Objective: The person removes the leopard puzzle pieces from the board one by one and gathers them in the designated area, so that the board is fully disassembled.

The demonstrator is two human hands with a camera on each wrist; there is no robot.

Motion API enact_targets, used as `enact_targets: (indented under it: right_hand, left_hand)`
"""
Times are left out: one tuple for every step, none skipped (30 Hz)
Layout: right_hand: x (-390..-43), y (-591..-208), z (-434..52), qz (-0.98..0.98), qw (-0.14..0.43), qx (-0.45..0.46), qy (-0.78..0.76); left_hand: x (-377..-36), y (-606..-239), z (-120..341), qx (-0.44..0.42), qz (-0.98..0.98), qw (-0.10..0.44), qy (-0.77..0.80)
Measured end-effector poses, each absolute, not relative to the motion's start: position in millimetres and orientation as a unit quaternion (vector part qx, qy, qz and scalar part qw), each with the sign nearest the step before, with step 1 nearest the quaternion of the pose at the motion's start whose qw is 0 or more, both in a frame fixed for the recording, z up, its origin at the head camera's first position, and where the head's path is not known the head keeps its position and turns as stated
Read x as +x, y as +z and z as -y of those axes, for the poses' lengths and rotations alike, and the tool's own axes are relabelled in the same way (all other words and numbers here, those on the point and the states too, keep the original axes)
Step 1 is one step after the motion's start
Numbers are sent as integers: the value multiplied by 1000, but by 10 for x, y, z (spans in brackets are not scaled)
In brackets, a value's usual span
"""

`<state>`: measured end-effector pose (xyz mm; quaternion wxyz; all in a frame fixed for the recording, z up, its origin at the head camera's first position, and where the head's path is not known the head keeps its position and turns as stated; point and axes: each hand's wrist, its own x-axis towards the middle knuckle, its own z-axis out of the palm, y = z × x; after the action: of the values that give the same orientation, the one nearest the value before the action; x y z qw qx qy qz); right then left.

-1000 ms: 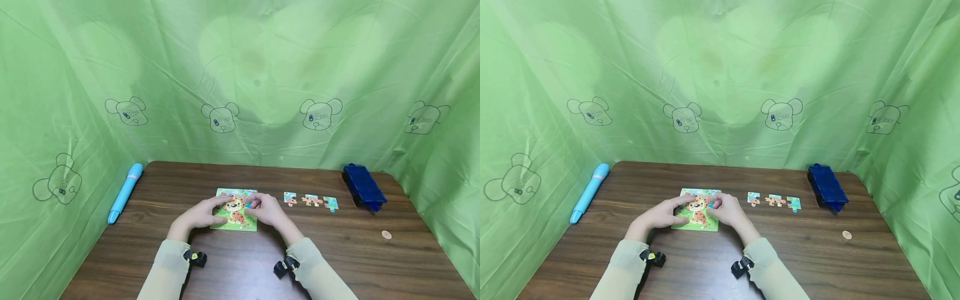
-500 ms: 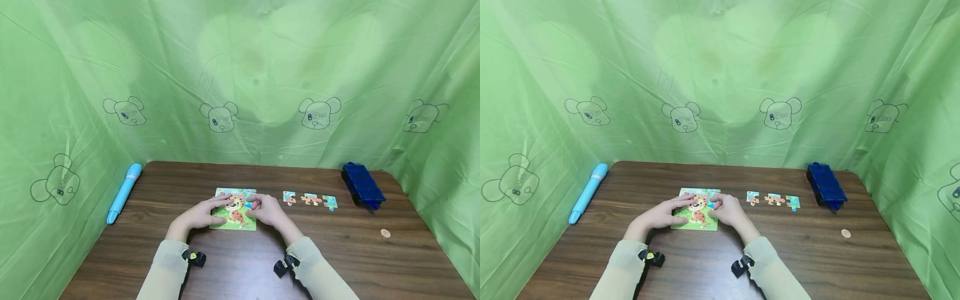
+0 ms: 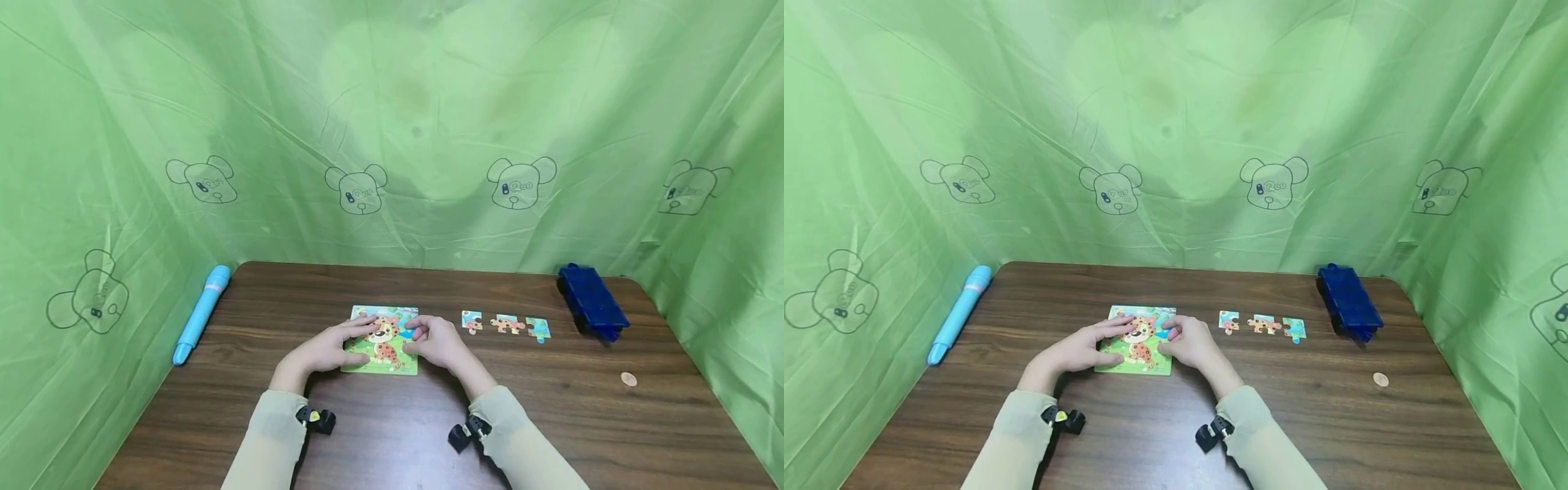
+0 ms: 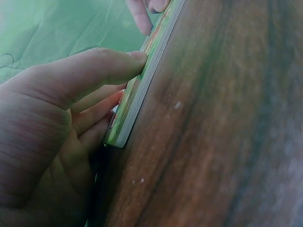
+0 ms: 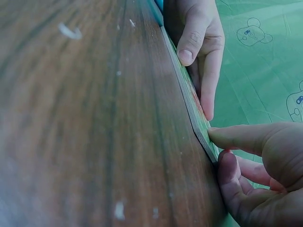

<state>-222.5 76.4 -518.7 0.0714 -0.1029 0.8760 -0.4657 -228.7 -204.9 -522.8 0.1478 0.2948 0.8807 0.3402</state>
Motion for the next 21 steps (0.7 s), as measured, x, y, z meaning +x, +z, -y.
enact_targets:
  right_hand:
    - [-2225,-5188,-765,-875,72,-103,-467]
    - [-2226,-5191,-766,-875,72,-103,-467]
    - [-2228,-5194,-767,-875,72,-104,-467]
    - [-2230,-5196,-767,-875,72,-104,-468]
    - [-2233,-5197,-768,-875,72,-105,-468]
    - [-2236,-5197,-768,-874,71,-106,-469]
    - [-2238,-5198,-768,-873,72,-106,-470]
    - [-2240,-5199,-767,-873,73,-107,-471]
    - [-2242,-5198,-766,-872,74,-106,-473]
    - [-2242,-5197,-765,-870,77,-105,-475]
    - [-2242,-5196,-764,-869,80,-104,-477]
    - [-2241,-5195,-764,-868,82,-102,-479]
    - [-2240,-5194,-763,-867,85,-100,-481]
    - [-2239,-5191,-763,-866,88,-99,-483]
    - [-2238,-5188,-763,-865,90,-98,-484]
    - [-2236,-5185,-763,-864,92,-97,-485]
    - [-2237,-5184,-764,-864,92,-99,-485]
    - [-2237,-5183,-765,-864,93,-98,-486]
    - [-2237,-5184,-767,-863,94,-97,-487]
    - [-2238,-5186,-770,-863,94,-98,-487]
    - [-2237,-5189,-772,-863,94,-97,-487]
  left_hand:
    - [-2288,-5231,2047,294,-881,148,339]
    - [-2288,-5229,2046,293,-881,150,340]
    - [-2287,-5224,2044,292,-881,151,340]
    - [-2286,-5218,2041,291,-881,152,341]
    - [-2285,-5211,2039,289,-881,153,342]
    - [-2284,-5203,2037,287,-880,155,344]
    - [-2284,-5200,2035,286,-880,157,347]
    - [-2285,-5197,2034,284,-879,158,349]
    - [-2283,-5194,2033,283,-879,158,350]
    - [-2283,-5194,2033,282,-879,159,352]
    - [-2282,-5192,2033,281,-878,160,352]
    - [-2283,-5193,2034,280,-878,161,352]
    - [-2283,-5196,2033,281,-879,161,351]
    - [-2282,-5194,2033,282,-879,161,350]
    - [-2282,-5194,2031,282,-879,161,350]
    - [-2285,-5196,2029,283,-879,160,349]
    - [-2284,-5197,2027,284,-879,159,348]
    - [-2285,-5199,2025,284,-879,158,348]
    - [-2286,-5200,2021,285,-879,158,348]
    - [-2286,-5199,2018,284,-880,157,347]
    - [-2285,-5197,2014,284,-880,157,346]
